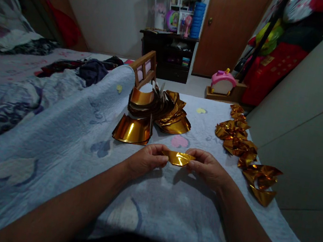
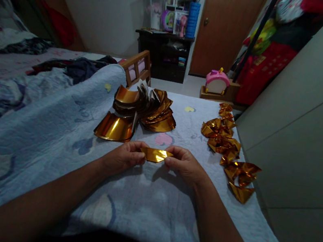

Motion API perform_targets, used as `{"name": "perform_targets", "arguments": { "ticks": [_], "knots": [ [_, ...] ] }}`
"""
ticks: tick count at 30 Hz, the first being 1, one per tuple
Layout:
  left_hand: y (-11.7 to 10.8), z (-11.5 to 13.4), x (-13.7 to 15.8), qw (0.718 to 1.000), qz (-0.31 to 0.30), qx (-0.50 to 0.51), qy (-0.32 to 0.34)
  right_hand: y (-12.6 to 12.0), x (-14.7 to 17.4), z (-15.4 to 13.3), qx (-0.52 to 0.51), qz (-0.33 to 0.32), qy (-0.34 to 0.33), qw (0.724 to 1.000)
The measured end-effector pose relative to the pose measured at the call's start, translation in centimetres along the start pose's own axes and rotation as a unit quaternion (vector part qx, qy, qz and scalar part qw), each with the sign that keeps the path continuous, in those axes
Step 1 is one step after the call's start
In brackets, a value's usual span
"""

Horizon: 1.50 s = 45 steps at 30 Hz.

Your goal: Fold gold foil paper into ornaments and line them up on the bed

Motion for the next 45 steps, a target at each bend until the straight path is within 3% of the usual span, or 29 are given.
{"name": "perform_targets", "arguments": {
  "ticks": [6,14,30,45],
  "knots": [
    [0.2,0.34,0.02,1.0,-0.021,-0.004,0.005,-0.12,-0.06,0.02,-0.001,-0.017,-0.011,1.0],
    [-0.47,-0.16,-0.1,0.998,-0.002,-0.06,-0.001,0.09,0.08,-0.37,0.023,-0.026,-0.012,0.999],
    [-0.05,0.02,-0.23,0.999,-0.023,-0.019,0.021,-0.01,0.0,-0.04,0.008,-0.031,-0.005,0.999],
    [-0.43,-0.28,-0.18,0.998,-0.034,-0.054,0.015,0.21,0.08,-0.12,0.037,-0.052,-0.002,0.998]
  ]
}}
Point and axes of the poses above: each hand's wrist, its own x-axis away from the middle knuckle, its own y-axis out of the palm, z = x × y, the point moved 3 cm from there along -x, towards the middle knuckle, and after that the axes turned 6 degrees about -z, right-handed, at the moved point
